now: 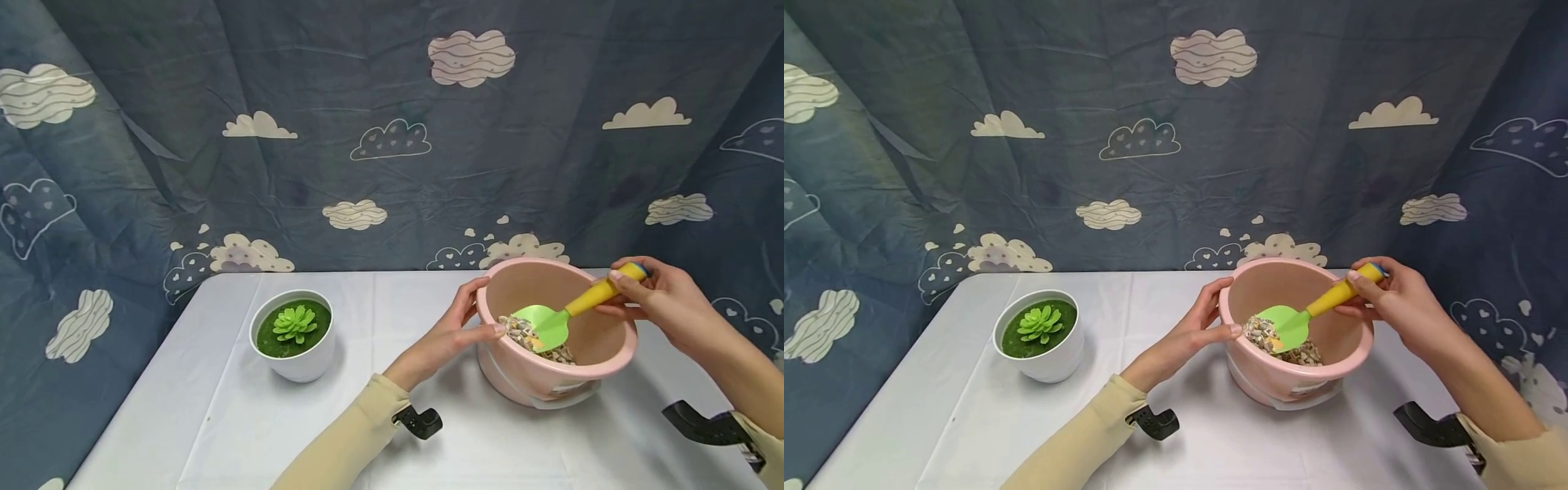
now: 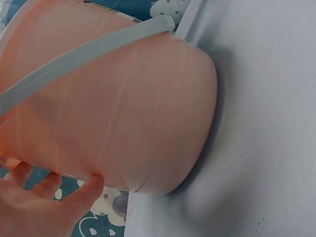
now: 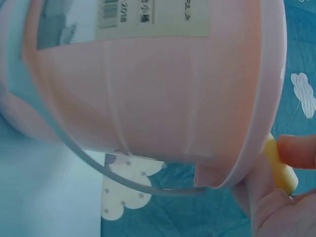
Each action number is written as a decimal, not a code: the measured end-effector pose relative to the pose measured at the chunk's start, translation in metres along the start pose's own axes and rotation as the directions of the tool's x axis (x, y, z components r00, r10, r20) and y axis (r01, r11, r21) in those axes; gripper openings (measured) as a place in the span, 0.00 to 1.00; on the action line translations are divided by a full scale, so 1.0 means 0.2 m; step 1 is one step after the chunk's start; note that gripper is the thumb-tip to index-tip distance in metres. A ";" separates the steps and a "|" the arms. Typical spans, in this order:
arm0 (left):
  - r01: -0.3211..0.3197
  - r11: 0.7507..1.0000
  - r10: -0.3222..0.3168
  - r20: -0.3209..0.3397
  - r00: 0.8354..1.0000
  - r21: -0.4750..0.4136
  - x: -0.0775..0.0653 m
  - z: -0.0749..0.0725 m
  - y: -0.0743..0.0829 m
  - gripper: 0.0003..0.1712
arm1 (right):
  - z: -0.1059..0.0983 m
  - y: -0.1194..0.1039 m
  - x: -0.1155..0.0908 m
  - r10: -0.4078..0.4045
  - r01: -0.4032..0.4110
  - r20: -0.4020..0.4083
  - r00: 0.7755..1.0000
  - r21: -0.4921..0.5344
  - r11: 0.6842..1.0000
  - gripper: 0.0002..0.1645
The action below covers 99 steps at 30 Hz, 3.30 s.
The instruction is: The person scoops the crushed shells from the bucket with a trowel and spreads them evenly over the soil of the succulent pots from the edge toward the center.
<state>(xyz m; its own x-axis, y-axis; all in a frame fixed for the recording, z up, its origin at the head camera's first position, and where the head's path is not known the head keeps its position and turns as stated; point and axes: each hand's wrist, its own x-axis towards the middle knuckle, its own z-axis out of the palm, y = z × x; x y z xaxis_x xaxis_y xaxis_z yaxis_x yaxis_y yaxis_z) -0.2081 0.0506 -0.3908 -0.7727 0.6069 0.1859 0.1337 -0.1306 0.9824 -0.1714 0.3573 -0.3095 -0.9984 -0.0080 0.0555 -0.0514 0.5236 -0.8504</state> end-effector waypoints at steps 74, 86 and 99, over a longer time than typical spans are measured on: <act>0.148 0.790 -0.046 -0.184 0.982 0.595 -0.40 -0.36 0.36 0.48 | 0.25 -0.14 -0.21 -0.015 0.376 -0.454 0.891 0.720 0.583 0.19; 0.177 0.794 -0.028 -0.256 0.966 0.582 -0.53 -0.47 0.40 0.46 | 0.32 -0.20 -0.21 -0.041 0.373 -0.413 0.910 0.769 0.519 0.19; 0.252 0.757 0.002 -0.388 0.921 0.603 -0.69 -0.62 0.45 0.49 | 0.45 -0.27 -0.19 -0.121 0.408 -0.400 0.908 0.783 0.471 0.16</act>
<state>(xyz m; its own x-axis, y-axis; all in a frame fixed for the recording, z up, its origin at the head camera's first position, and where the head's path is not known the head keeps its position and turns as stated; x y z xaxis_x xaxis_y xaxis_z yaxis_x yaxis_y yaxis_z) -0.1667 -0.1428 -0.3308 -0.9528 0.2544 0.1657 0.2803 0.5269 0.8024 -0.1320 0.2520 -0.3127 -0.8918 0.2706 0.3626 -0.4486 -0.4236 -0.7870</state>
